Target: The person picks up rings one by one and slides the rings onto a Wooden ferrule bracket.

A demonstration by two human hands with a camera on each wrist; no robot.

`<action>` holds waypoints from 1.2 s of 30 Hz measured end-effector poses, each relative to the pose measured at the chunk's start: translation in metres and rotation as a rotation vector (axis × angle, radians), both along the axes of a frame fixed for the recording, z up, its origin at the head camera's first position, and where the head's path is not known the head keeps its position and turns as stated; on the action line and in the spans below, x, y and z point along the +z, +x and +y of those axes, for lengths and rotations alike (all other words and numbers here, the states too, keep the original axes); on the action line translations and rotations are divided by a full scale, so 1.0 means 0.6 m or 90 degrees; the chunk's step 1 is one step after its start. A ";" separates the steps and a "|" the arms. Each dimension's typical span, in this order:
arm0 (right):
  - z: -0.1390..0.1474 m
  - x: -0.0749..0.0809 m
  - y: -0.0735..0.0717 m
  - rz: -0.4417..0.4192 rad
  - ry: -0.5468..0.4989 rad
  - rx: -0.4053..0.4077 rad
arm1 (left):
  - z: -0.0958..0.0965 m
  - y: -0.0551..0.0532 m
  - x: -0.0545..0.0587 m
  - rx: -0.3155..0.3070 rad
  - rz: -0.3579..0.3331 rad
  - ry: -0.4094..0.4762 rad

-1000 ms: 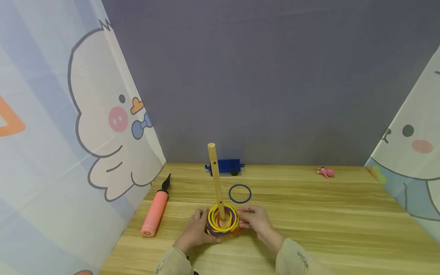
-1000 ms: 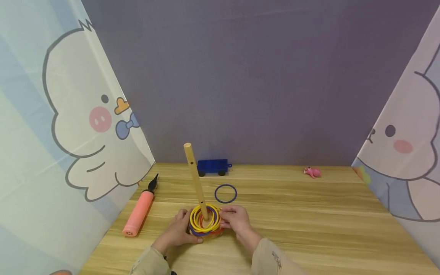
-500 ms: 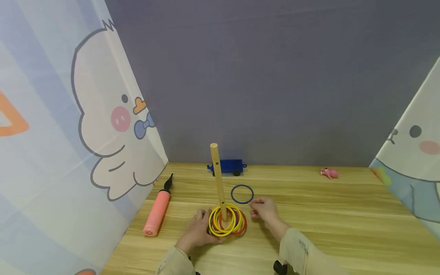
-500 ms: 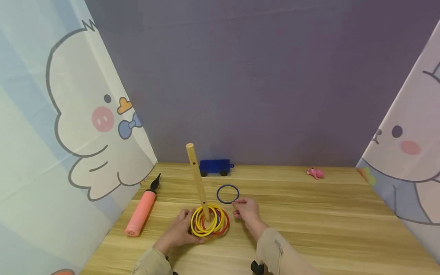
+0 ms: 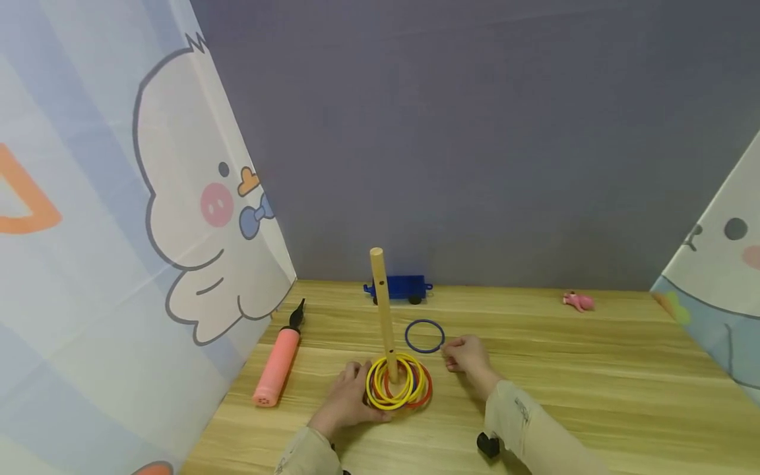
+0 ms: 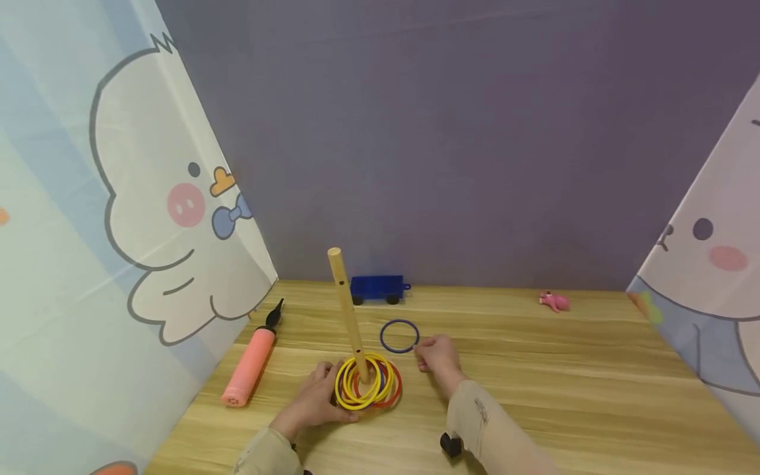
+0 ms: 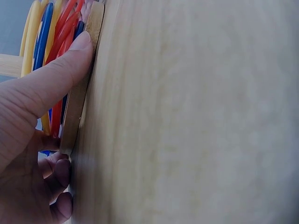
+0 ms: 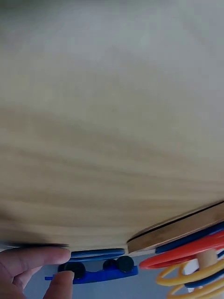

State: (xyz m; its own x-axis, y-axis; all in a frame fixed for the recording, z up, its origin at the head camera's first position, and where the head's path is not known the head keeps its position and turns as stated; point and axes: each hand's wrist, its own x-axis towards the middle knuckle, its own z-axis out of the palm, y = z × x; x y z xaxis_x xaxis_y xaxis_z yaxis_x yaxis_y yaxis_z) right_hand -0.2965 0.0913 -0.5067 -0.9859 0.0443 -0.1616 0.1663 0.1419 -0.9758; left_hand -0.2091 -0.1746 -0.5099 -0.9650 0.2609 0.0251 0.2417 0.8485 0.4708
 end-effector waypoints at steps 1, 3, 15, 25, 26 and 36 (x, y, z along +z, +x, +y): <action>0.000 0.000 -0.004 -0.006 0.009 0.003 | 0.000 0.000 0.000 -0.001 -0.001 0.000; -0.001 0.000 -0.011 -0.016 0.038 0.011 | 0.000 -0.001 -0.001 -0.001 -0.004 0.003; -0.001 0.008 -0.033 -0.002 0.247 0.030 | 0.005 -0.002 0.005 0.006 -0.008 -0.004; -0.009 0.015 -0.034 -0.006 0.340 0.055 | 0.005 0.001 0.007 0.008 -0.012 0.006; -0.010 0.016 -0.033 -0.007 0.346 0.056 | 0.005 0.001 0.007 0.008 -0.013 0.007; -0.009 0.021 -0.029 0.006 0.399 0.061 | 0.002 -0.001 0.001 0.010 -0.021 0.004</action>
State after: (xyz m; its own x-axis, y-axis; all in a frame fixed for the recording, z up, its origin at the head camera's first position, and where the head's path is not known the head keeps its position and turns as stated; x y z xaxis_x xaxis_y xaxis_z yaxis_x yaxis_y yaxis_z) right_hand -0.3139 0.0857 -0.4941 -0.9915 0.0397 -0.1243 0.1163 0.7003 -0.7043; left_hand -0.2100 -0.1734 -0.5092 -0.9694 0.2454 -0.0058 0.2121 0.8495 0.4831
